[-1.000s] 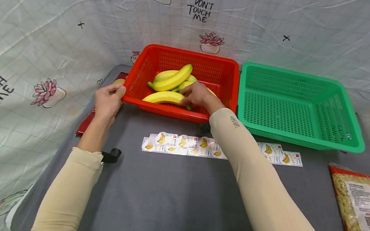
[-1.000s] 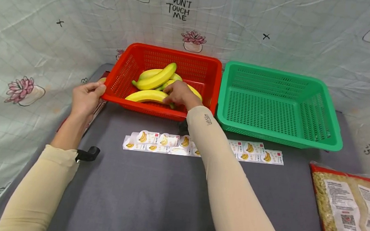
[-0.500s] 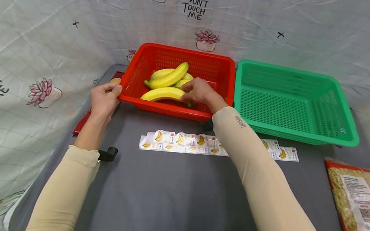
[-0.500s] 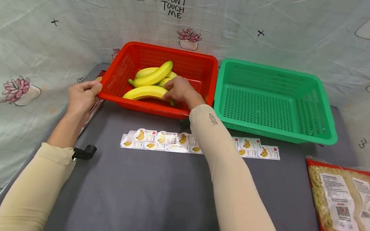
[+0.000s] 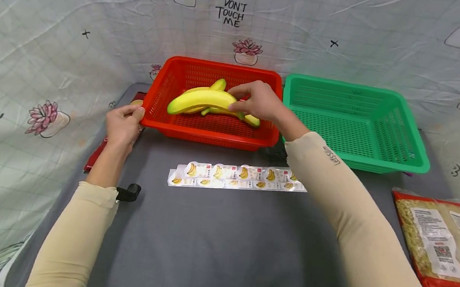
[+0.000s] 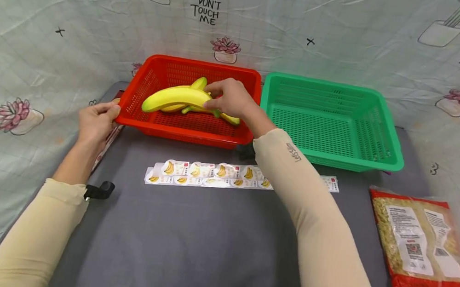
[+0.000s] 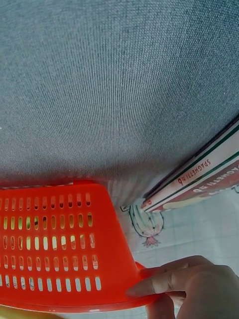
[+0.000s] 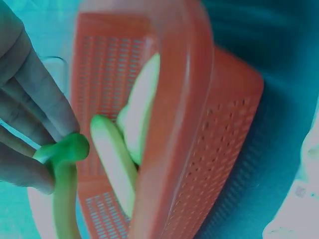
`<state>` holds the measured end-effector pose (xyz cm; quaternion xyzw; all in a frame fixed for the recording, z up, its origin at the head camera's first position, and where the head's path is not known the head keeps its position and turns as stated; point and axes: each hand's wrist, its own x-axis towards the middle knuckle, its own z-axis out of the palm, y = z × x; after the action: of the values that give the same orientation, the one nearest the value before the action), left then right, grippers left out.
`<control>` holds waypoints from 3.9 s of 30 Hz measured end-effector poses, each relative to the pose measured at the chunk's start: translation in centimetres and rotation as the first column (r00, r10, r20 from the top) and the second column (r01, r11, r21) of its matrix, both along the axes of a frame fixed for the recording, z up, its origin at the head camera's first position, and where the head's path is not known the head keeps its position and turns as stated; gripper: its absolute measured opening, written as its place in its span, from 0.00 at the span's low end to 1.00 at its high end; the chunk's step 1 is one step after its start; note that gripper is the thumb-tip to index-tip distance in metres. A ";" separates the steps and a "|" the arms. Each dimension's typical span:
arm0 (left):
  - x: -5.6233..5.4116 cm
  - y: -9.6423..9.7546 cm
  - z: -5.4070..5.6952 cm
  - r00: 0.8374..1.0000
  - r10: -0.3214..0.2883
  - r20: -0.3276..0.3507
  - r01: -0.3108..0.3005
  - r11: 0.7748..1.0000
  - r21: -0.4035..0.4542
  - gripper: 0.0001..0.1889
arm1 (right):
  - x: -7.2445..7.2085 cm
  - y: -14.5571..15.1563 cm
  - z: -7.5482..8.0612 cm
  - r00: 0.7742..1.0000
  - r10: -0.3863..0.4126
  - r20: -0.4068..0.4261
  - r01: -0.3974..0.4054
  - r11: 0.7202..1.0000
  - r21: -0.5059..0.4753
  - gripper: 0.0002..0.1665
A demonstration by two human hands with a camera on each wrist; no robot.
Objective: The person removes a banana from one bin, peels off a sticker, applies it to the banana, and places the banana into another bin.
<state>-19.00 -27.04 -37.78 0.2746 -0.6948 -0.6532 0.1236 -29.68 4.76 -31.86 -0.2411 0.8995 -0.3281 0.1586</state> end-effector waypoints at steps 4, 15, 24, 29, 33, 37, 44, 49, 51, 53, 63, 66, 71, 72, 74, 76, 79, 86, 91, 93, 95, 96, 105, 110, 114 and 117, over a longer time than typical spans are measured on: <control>0.0 -0.1 0.0 1.000 -0.008 0.025 0.008 1.000 0.014 0.20 | 1.7 2.5 1.4 0.998 0.011 -0.062 -0.012 1.000 -0.020 0.27; -0.1 -0.2 0.0 1.000 -0.005 0.026 0.003 0.998 0.056 0.17 | 8.9 10.1 0.6 0.995 0.007 -0.103 -0.015 0.997 -0.081 0.24; 0.0 -0.2 0.2 1.000 0.016 0.023 -0.018 0.995 0.099 0.21 | 13.8 14.0 -3.8 0.996 0.052 -0.073 -0.059 0.994 -0.094 0.24; -0.1 -0.1 0.0 1.000 0.025 0.009 -0.026 0.993 0.111 0.20 | 15.4 14.6 -7.0 0.997 0.069 -0.034 -0.072 0.991 -0.109 0.24; -0.3 0.1 0.0 1.000 0.015 0.006 -0.015 0.994 0.110 0.21 | 16.3 15.2 -9.0 0.998 0.065 0.026 -0.062 0.994 -0.093 0.23; -0.2 0.0 -0.1 1.000 0.016 -0.003 -0.015 0.993 0.114 0.20 | 16.8 15.4 -10.3 0.997 0.049 0.056 -0.045 0.996 -0.072 0.22; 0.0 0.1 -0.2 1.000 0.029 -0.011 -0.028 0.996 0.090 0.20 | 17.0 15.4 -11.2 0.997 0.040 0.067 -0.037 0.998 -0.049 0.22; 0.3 0.2 -0.3 1.000 -0.005 -0.012 0.006 0.997 0.075 0.22 | 17.1 15.4 -11.1 0.996 0.038 0.076 -0.034 0.998 -0.051 0.23; 0.5 0.2 -0.3 1.000 -0.022 -0.012 0.023 0.995 0.093 0.23 | 17.1 15.5 -11.1 0.996 0.036 0.080 -0.032 0.998 -0.054 0.23; 0.9 0.0 -0.1 0.999 -0.024 -0.023 0.026 0.991 0.129 0.23 | 17.0 15.4 -11.0 0.996 0.036 0.083 -0.032 0.998 -0.055 0.23; 3.7 0.1 1.1 0.950 0.138 -0.281 -0.148 0.989 -0.014 0.09 | 17.2 15.4 -11.0 0.996 0.026 0.081 -0.024 0.999 -0.021 0.24; 4.9 1.0 0.6 0.943 0.063 -0.326 -0.116 0.983 -0.146 0.11 | 17.3 15.7 -11.1 0.997 0.019 0.080 -0.018 1.000 -0.013 0.24; 6.2 2.9 -1.1 0.958 -0.281 -0.051 0.216 0.829 -0.516 0.12 | 17.4 15.8 -11.3 0.997 0.017 0.079 -0.015 1.000 -0.021 0.24; 6.3 3.3 -1.5 0.932 -0.360 0.045 0.322 0.763 -0.561 0.13 | 17.4 15.8 -11.3 0.997 0.018 0.076 -0.016 1.000 -0.022 0.24; 6.1 4.0 -2.2 0.848 -0.485 0.214 0.503 0.610 -0.612 0.15 | 17.4 15.7 -11.4 0.997 0.021 0.073 -0.020 0.999 -0.026 0.24; 5.8 4.7 -3.0 0.753 -0.564 0.340 0.632 0.475 -0.612 0.17 | 17.3 15.6 -11.4 0.997 0.026 0.071 -0.024 0.999 -0.031 0.24; 5.3 5.5 -3.8 0.690 -0.586 0.426 0.697 0.378 -0.609 0.21 | 17.2 15.4 -11.5 0.997 0.032 0.070 -0.029 0.999 -0.038 0.24; 4.7 6.0 -4.9 0.638 -0.565 0.523 0.750 0.303 -0.588 0.17 | 17.2 15.3 -11.7 0.996 0.022 0.084 -0.018 0.999 -0.045 0.24; 4.5 6.0 -5.1 0.636 -0.567 0.524 0.754 0.310 -0.580 0.12 | 17.2 15.3 -11.7 0.996 0.015 0.087 -0.011 0.999 -0.048 0.24; 4.5 6.0 -5.1 0.638 -0.572 0.515 0.752 0.319 -0.577 0.11 | 17.2 15.4 -11.7 0.996 0.013 0.087 -0.009 0.999 -0.052 0.24; 4.4 6.0 -5.1 0.639 -0.579 0.507 0.751 0.327 -0.574 0.11 | 17.2 15.4 -11.6 0.996 0.010 0.088 -0.006 0.999 -0.050 0.23; 4.4 6.0 -5.1 0.639 -0.581 0.504 0.752 0.332 -0.570 0.11 | 17.2 15.4 -11.6 0.996 0.010 0.090 -0.005 0.999 -0.049 0.23; 4.1 5.8 -4.9 0.637 -0.615 0.465 0.756 0.380 -0.533 0.11 | 17.3 15.7 -11.4 0.993 0.019 0.120 -0.014 0.999 -0.044 0.24; 4.1 5.9 -4.7 0.641 -0.631 0.437 0.755 0.415 -0.508 0.13 | 16.7 15.7 -10.6 0.998 0.017 0.058 -0.014 0.998 -0.061 0.26; 4.3 5.8 -4.3 0.654 -0.629 0.421 0.746 0.442 -0.499 0.14 | 15.4 14.0 -8.8 0.999 -0.002 -0.053 -0.003 0.995 -0.102 0.20; 4.5 5.7 -4.1 0.662 -0.623 0.416 0.739 0.453 -0.498 0.15 | 14.2 11.5 -7.5 0.996 0.015 -0.084 -0.025 0.992 -0.121 0.16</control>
<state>-14.53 -21.30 -41.84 -0.0311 -0.9287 -0.3473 -0.1259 -15.51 16.26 -39.32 -0.2727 0.8811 -0.3705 0.1096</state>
